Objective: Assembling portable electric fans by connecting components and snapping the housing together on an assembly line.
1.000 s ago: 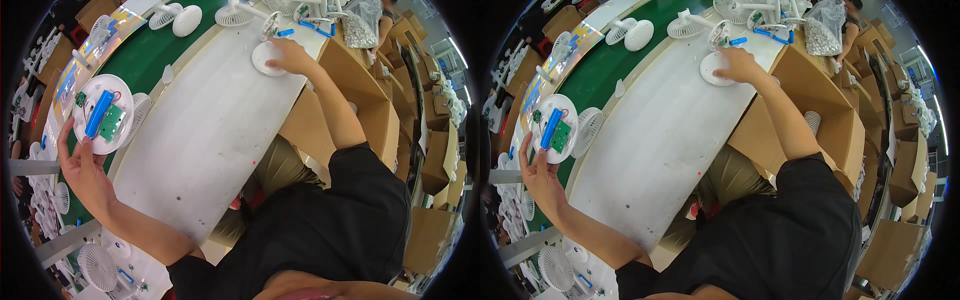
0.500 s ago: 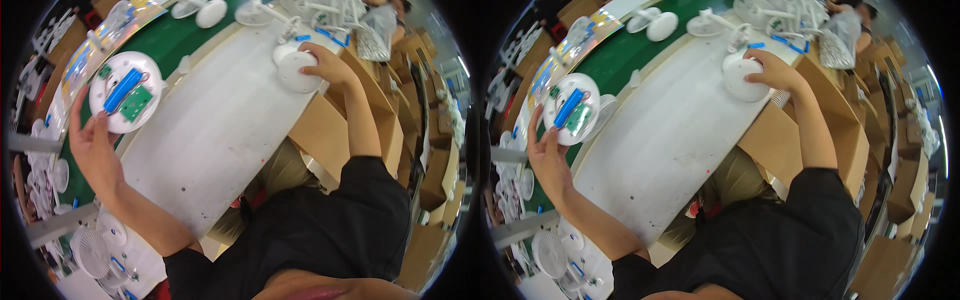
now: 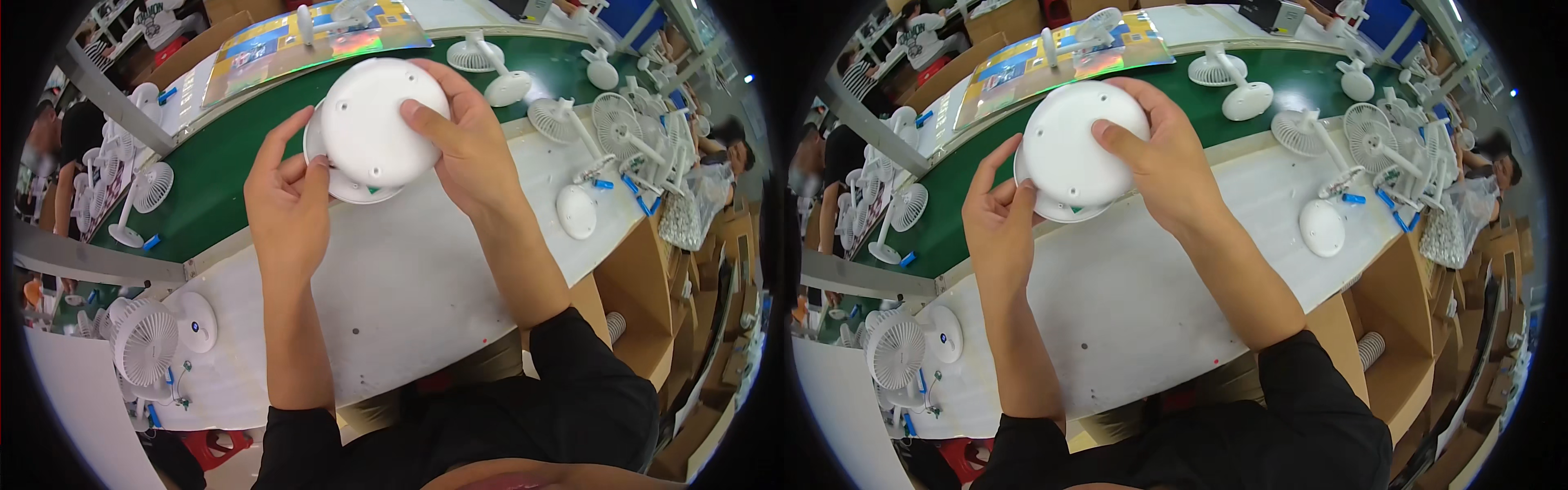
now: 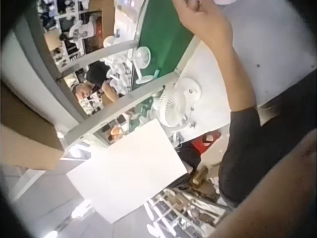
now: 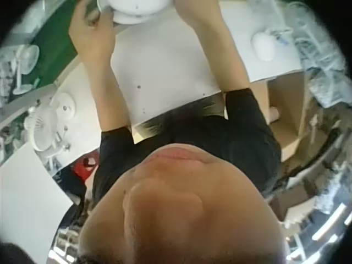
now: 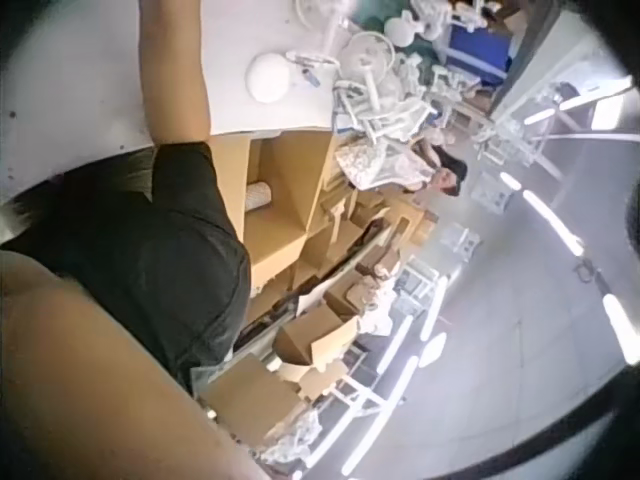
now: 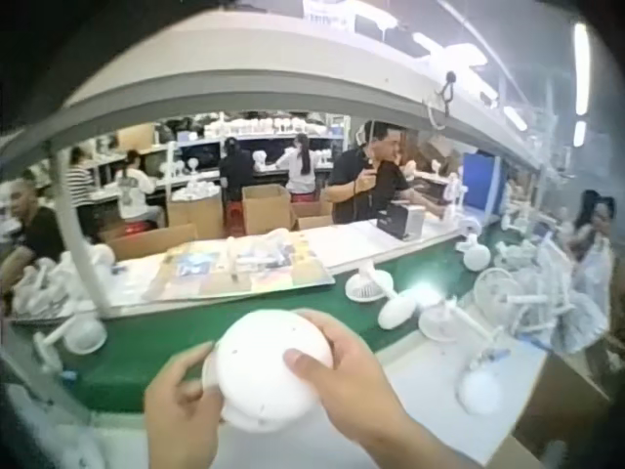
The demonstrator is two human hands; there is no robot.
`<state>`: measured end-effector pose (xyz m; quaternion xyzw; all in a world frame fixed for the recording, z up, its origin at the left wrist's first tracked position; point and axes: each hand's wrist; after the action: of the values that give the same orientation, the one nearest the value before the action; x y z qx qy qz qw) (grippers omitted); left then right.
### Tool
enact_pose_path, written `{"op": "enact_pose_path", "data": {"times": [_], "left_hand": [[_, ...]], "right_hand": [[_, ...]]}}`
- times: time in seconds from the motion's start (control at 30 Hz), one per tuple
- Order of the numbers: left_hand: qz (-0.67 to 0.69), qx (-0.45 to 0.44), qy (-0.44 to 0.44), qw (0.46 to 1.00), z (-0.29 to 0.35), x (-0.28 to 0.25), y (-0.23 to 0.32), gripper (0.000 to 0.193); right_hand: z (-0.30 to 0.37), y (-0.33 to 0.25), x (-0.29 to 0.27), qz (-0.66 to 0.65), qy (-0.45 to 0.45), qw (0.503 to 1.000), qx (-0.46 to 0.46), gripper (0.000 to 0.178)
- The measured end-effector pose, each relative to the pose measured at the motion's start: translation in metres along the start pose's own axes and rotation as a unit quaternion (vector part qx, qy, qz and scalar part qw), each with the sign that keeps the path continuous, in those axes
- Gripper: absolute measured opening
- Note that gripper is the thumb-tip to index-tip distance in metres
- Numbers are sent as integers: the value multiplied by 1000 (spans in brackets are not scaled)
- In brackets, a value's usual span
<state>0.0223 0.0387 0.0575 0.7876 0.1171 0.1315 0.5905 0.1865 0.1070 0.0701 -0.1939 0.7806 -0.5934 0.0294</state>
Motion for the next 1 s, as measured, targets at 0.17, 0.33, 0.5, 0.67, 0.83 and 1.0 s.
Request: {"op": "enact_pose_path", "data": {"times": [0.17, 0.33, 0.5, 0.67, 0.83, 1.0], "left_hand": [[27, 5, -28, 999, 18, 1, 11, 47], [128, -73, -31, 989, 29, -2, 33, 48], [74, -54, -27, 995, 48, 10, 48, 52], [40, -72, -2, 997, 57, 8, 62, 58], [12, -14, -2, 1000, 60, 0, 71, 62], [21, 109, -41, 993, 65, -15, 54, 59]], "right_hand": [[18, -18, -1, 18, -9, 998, 61, 44], [34, -31, 3, 52, 6, 995, 84, 43], [53, -40, 14, 70, 25, 993, 90, 43], [64, -43, 26, 46, 25, 995, 90, 47], [70, -37, 26, 40, -14, 999, -20, 54], [73, -20, 17, 112, -29, 968, -224, 56]]}}
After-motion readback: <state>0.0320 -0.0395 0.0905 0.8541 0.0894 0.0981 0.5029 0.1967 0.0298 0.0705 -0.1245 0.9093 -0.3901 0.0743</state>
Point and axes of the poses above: each hand's wrist, its own z-axis away from the middle knuckle, its own x-axis out of the palm, y = z × x, and after that the axes turned 5 degrees about z, right-handed
